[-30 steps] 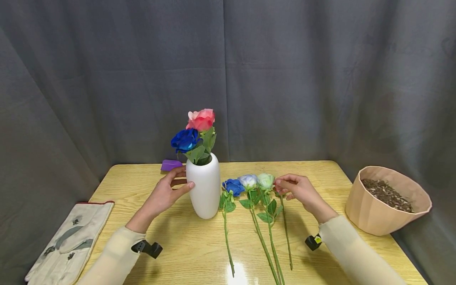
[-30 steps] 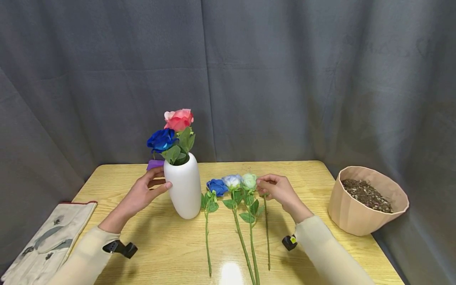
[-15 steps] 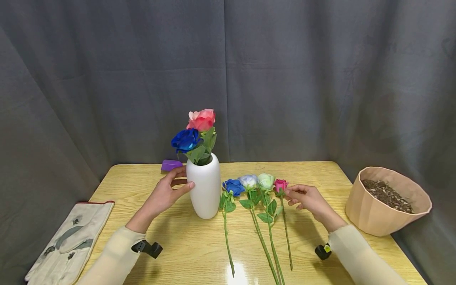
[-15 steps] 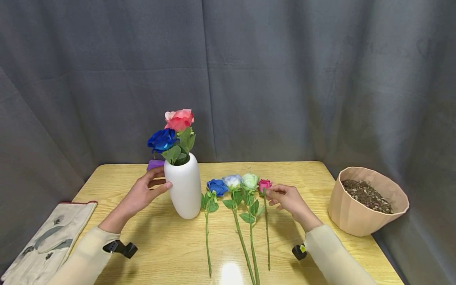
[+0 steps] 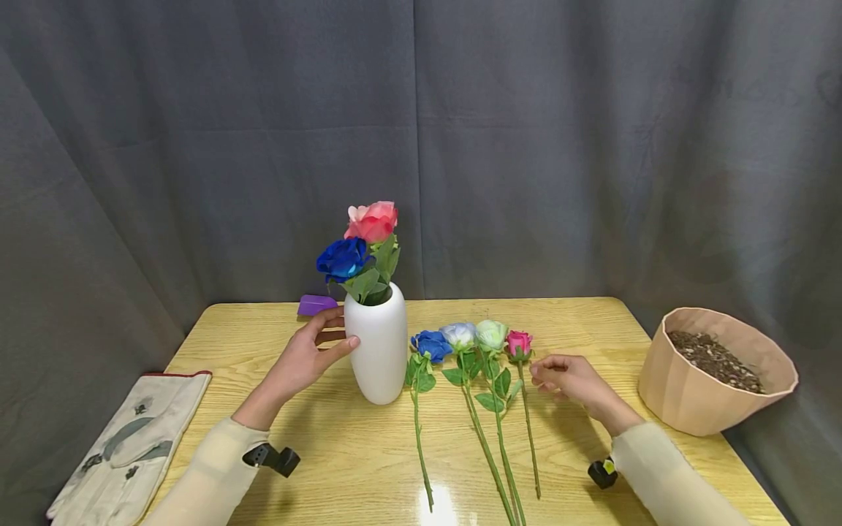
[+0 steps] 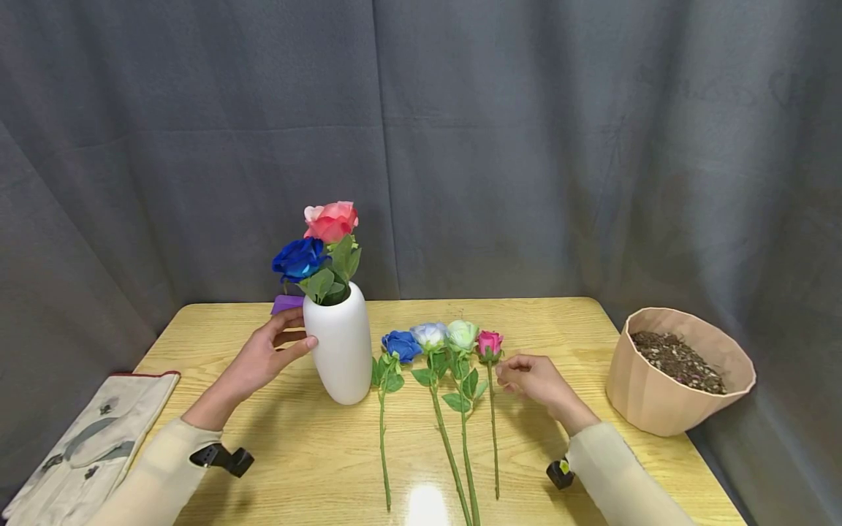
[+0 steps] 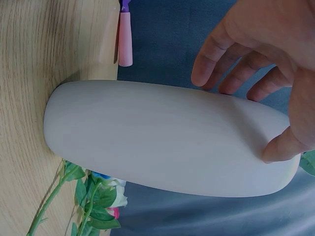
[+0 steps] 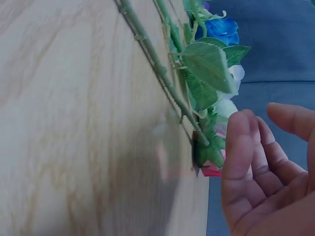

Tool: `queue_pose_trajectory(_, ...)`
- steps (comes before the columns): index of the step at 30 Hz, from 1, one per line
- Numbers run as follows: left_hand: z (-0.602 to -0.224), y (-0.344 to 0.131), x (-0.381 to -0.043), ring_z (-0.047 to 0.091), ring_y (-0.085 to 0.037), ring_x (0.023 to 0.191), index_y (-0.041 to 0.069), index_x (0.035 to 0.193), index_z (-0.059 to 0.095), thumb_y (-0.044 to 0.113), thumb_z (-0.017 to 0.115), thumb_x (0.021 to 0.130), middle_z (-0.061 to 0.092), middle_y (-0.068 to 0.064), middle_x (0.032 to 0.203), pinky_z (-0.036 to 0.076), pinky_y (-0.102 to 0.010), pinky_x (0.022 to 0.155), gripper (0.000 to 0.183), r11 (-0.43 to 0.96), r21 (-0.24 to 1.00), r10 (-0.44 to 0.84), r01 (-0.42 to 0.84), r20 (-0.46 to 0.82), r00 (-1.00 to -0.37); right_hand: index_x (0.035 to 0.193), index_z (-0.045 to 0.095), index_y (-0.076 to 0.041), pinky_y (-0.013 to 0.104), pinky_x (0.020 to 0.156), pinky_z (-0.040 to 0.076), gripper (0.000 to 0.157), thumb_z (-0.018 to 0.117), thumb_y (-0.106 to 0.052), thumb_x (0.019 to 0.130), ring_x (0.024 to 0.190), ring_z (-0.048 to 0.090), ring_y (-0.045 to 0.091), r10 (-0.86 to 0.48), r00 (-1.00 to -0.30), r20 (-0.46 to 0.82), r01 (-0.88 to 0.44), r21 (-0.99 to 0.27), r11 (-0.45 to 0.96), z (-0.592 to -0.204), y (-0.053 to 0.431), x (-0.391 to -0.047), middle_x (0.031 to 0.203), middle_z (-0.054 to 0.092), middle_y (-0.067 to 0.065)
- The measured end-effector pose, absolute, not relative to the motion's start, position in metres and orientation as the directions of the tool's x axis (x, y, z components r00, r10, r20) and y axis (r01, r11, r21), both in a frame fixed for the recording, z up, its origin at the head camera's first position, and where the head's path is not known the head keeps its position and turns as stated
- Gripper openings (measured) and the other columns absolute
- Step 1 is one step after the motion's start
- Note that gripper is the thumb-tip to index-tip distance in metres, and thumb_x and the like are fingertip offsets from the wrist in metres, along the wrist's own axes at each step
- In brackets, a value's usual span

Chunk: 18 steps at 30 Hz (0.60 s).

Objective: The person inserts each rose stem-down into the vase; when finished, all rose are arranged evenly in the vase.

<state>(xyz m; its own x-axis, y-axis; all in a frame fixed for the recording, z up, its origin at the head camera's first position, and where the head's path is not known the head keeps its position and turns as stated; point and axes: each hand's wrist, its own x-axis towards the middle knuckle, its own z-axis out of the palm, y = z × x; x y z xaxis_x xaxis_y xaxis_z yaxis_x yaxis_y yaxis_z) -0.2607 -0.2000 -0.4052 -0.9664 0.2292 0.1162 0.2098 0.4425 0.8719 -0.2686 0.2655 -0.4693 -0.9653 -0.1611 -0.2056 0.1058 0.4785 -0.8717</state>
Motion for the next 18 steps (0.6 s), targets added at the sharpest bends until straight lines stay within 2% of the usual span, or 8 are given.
queue_pose_trajectory(9, -0.406, -0.200, -0.262, 0.055, -0.038, 0.132, 0.015, 0.150, 0.038, 0.043, 0.069, 0.093, 0.052, -0.014, 0.144, 0.052, -0.053, 0.102, 0.070, 0.442, 0.872, 0.228, 0.212, 0.119, -0.966, 0.118, 0.065, 0.000, 0.033, 0.066, 0.056, 0.035, 0.062, -0.029, 0.099, 0.084, 0.064, 0.017, -0.151, -0.958, -0.242, 0.135, -0.851, 0.507, -0.482, 0.266, -0.265, 0.103, 0.072, 0.009)
queue_pose_trajectory(18, -0.405, -0.199, -0.261, 0.055, -0.038, 0.132, 0.015, 0.150, 0.039, 0.043, 0.069, 0.093, 0.053, -0.015, 0.144, 0.052, -0.053, 0.102, 0.070, 0.439, 0.874, 0.228, 0.208, 0.115, -0.967, 0.110, 0.065, 0.003, 0.025, 0.056, 0.049, 0.025, 0.058, -0.019, 0.100, 0.071, 0.061, 0.013, -0.207, -0.942, -0.263, 0.137, -0.868, 0.477, -0.490, 0.265, -0.260, 0.089, 0.069, 0.007)
